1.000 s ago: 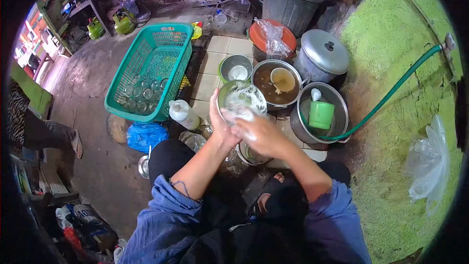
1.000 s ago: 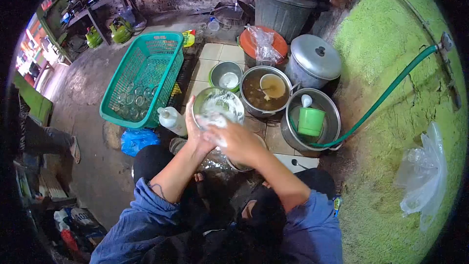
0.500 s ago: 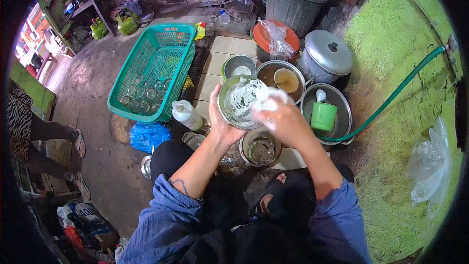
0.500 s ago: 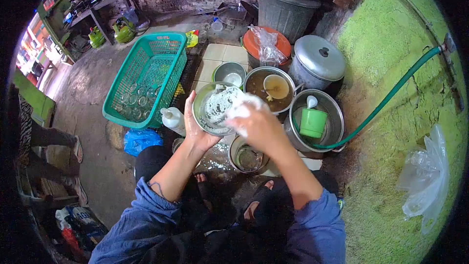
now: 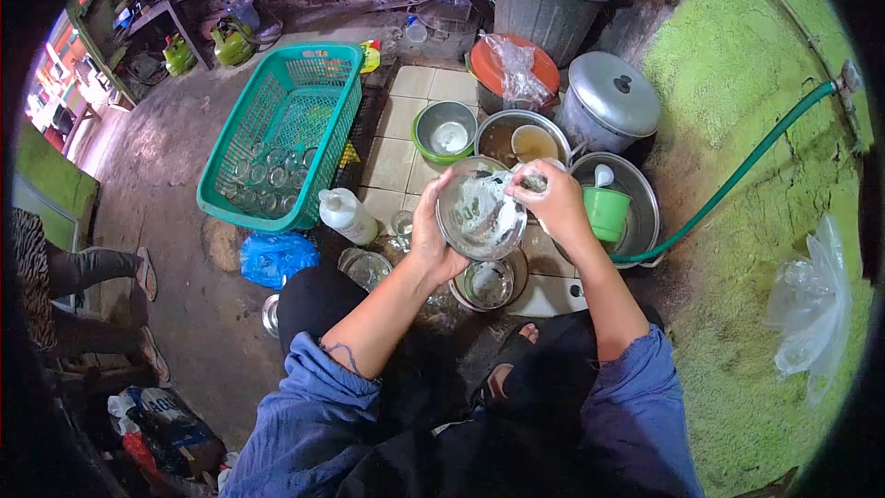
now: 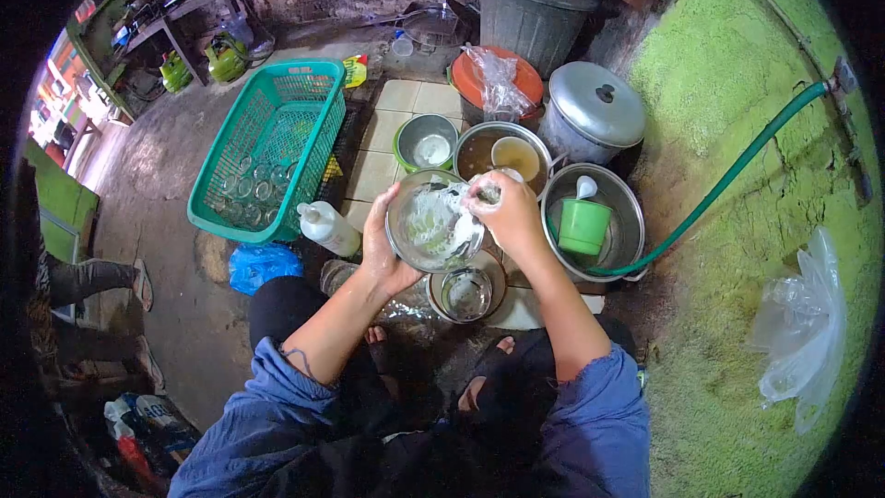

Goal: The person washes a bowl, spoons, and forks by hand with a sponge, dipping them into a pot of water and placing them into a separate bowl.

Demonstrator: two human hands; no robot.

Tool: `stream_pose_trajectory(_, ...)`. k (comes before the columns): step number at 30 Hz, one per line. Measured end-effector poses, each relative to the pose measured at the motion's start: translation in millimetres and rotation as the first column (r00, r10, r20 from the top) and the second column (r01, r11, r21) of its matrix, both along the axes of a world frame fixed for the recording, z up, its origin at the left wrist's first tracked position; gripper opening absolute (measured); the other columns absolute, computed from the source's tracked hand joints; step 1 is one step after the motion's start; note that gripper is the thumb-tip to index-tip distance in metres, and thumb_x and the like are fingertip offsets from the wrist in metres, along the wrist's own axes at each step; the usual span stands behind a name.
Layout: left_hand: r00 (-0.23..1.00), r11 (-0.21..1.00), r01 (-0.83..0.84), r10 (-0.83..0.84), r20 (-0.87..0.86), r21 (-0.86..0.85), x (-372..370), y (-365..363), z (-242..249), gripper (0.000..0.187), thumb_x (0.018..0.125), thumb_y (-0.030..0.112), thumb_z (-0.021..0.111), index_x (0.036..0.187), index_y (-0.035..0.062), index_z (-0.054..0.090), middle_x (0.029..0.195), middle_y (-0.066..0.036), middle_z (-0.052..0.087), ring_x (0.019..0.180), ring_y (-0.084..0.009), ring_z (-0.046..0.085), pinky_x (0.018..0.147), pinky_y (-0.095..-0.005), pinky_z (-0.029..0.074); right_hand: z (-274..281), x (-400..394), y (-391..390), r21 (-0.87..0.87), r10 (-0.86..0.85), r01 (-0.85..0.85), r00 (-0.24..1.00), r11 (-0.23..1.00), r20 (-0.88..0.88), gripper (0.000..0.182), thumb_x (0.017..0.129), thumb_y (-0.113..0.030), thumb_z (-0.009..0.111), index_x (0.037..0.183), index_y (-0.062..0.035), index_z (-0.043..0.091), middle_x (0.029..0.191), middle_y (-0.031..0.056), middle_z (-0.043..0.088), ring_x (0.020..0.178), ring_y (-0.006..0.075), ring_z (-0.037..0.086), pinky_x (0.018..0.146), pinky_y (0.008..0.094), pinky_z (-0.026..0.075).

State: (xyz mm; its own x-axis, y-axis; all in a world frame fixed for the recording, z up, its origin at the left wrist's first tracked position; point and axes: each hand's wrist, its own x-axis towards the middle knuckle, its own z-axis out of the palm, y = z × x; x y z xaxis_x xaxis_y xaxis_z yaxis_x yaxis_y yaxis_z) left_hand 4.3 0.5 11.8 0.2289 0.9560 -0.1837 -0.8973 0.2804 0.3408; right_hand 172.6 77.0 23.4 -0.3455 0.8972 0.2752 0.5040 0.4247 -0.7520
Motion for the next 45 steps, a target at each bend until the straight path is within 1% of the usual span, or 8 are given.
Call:
stream_pose_trajectory(17, 0.999, 0.996, 0.048, -0.047, 0.023, -0.078, 5, -2, -14, 0.059, 0.086, 0.050, 0.044, 0.128, 0.0082, 0.047, 0.121, -0.014, 0.055, 0.109, -0.0295, 0.055, 0.095, -0.0492, 0.043, -22, 15, 18, -0.230, 0.099, -0.051, 0.974, 0.972, 0.202, 0.036, 0.070, -0.029, 0.078, 0.082, -0.0018, 0.058, 0.088, 0.0111, 0.060, 0.080, 0.0175, 0.059, 0.071, 0.0326, 0.046)
stream_pose_trajectory(24, 0.990, 0.994, 0.076, -0.066, 0.126, -0.083, -4, -1, -6, 0.058, 0.089, 0.044, 0.041, 0.132, 0.0048, 0.039, 0.132, -0.018, 0.046, 0.117, -0.0340, 0.050, 0.099, -0.0514, 0.038, 8, 28, 23, 0.038, 0.015, -0.023, 0.980, 0.999, 0.197, 0.029, 0.081, -0.025, 0.067, 0.087, 0.0022, 0.060, 0.079, 0.0091, 0.060, 0.073, 0.0146, 0.055, 0.069, 0.0300, 0.045)
stream_pose_trajectory(30, 0.987, 0.990, -0.136, 0.132, -0.093, -0.037, -14, 7, -17, 0.050, 0.093, 0.038, 0.041, 0.129, 0.0048, 0.041, 0.127, -0.017, 0.050, 0.114, -0.0323, 0.052, 0.099, -0.0495, 0.040, 31, 36, 23, 0.180, -0.268, 0.306, 0.940, 0.935, -0.210, 0.024, 0.083, -0.021, 0.063, 0.085, 0.0028, 0.058, 0.077, 0.0193, 0.059, 0.069, 0.0261, 0.058, 0.066, 0.0345, 0.043)
stream_pose_trajectory(32, 0.972, 0.982, -0.188, 0.183, -0.149, -0.017, -18, 8, -19, 0.045, 0.095, 0.034, 0.042, 0.128, 0.0032, 0.042, 0.126, -0.017, 0.050, 0.115, -0.0293, 0.052, 0.098, -0.0461, 0.041, 25, 39, 27, 0.259, -0.334, 0.349, 0.937, 0.900, -0.102, 0.023, 0.083, -0.020, 0.062, 0.089, 0.0023, 0.059, 0.082, 0.0200, 0.061, 0.072, 0.0330, 0.058, 0.068, 0.0361, 0.044)
stream_pose_trajectory(34, 0.797, 0.947, -0.321, 0.257, -0.547, -0.023, -23, 6, -5, 0.044, 0.096, 0.032, 0.044, 0.129, 0.0017, 0.042, 0.124, -0.015, 0.052, 0.116, -0.0250, 0.051, 0.099, -0.0387, 0.039, 23, 31, 19, 0.432, -0.324, 0.295, 0.946, 0.852, -0.007, 0.023, 0.083, -0.020, 0.062, 0.091, 0.0012, 0.061, 0.087, 0.0203, 0.063, 0.078, 0.0386, 0.058, 0.071, 0.0386, 0.046)
stream_pose_trajectory(36, 0.690, 0.919, -0.368, 0.372, -0.621, 0.141, -32, 14, -17, 0.041, 0.097, 0.026, 0.043, 0.130, 0.0011, 0.042, 0.124, -0.015, 0.052, 0.118, -0.0229, 0.048, 0.100, -0.0334, 0.036, 6, 23, 20, 0.455, -0.253, 0.215, 0.967, 0.864, 0.024, 0.022, 0.080, -0.019, 0.063, 0.096, -0.0033, 0.064, 0.090, 0.0203, 0.063, 0.084, 0.0382, 0.060, 0.074, 0.0426, 0.048)
stream_pose_trajectory(38, -0.042, 0.774, -0.188, 0.608, -0.793, 0.604, -39, 14, -13, 0.037, 0.096, 0.016, 0.042, 0.131, 0.0028, 0.044, 0.126, -0.015, 0.052, 0.120, -0.0228, 0.047, 0.100, -0.0310, 0.035, 7, 14, 10, 0.396, -0.205, 0.139, 0.970, 0.908, 0.130, 0.023, 0.078, -0.018, 0.064, 0.098, -0.0054, 0.064, 0.094, 0.0197, 0.063, 0.084, 0.0369, 0.060, 0.073, 0.0432, 0.048)
stream_pose_trajectory(45, -0.060, 0.798, -0.080, 0.595, -0.802, 0.598, -43, 11, 1, 0.036, 0.094, 0.008, 0.044, 0.130, 0.0040, 0.046, 0.121, -0.014, 0.056, 0.115, -0.0219, 0.050, 0.098, -0.0298, 0.036, -6, 0, 9, 0.540, -0.204, 0.069, 0.959, 0.839, 0.195, 0.020, 0.078, -0.017, 0.064, 0.094, -0.0059, 0.064, 0.096, 0.0175, 0.062, 0.084, 0.0377, 0.059, 0.073, 0.0424, 0.048)
